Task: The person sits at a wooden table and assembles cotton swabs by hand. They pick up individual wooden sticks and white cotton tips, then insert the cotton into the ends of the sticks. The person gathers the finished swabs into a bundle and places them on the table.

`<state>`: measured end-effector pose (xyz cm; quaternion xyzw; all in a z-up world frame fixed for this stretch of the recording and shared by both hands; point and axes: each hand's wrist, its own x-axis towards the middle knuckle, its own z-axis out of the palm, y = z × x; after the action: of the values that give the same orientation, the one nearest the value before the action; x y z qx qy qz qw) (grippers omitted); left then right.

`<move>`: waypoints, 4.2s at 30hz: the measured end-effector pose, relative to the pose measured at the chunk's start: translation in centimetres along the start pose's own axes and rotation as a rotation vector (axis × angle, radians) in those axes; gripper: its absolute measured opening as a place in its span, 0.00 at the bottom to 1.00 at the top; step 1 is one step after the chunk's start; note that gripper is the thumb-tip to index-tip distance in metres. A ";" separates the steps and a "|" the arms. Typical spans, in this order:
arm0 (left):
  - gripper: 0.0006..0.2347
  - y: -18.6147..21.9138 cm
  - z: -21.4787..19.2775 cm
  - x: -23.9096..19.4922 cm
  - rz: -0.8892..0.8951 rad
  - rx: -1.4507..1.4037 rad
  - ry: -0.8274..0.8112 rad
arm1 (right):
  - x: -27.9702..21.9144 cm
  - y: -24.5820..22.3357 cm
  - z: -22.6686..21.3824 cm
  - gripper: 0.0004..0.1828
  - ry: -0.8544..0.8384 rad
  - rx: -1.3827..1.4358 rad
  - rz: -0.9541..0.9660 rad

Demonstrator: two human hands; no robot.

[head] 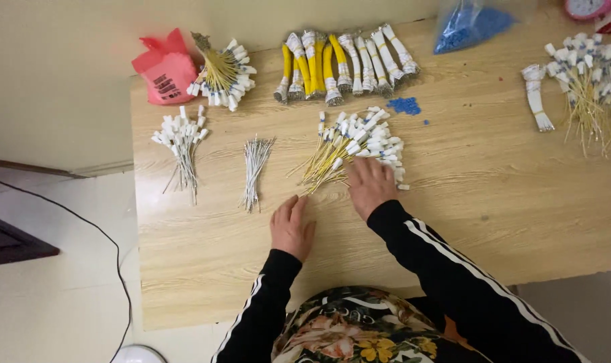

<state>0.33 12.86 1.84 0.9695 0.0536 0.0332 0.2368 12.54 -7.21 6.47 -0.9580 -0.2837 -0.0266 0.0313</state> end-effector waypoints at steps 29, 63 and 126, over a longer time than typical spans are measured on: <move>0.08 1.1 3.4 16.8 0.272 0.336 -0.137 | -6.6 6.4 3.2 0.18 -0.177 0.097 -0.043; 0.04 3.0 1.1 3.8 0.585 0.101 0.143 | -9.7 2.8 5.7 0.13 -0.155 0.014 0.021; 0.24 6.9 -7.0 1.7 -0.033 -1.105 0.318 | -6.2 -6.0 -2.5 0.21 -0.448 2.135 0.977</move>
<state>2.00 10.15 11.35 0.6840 0.0783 0.1980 0.6978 3.97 -5.71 8.77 -0.4381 0.2326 0.4050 0.7681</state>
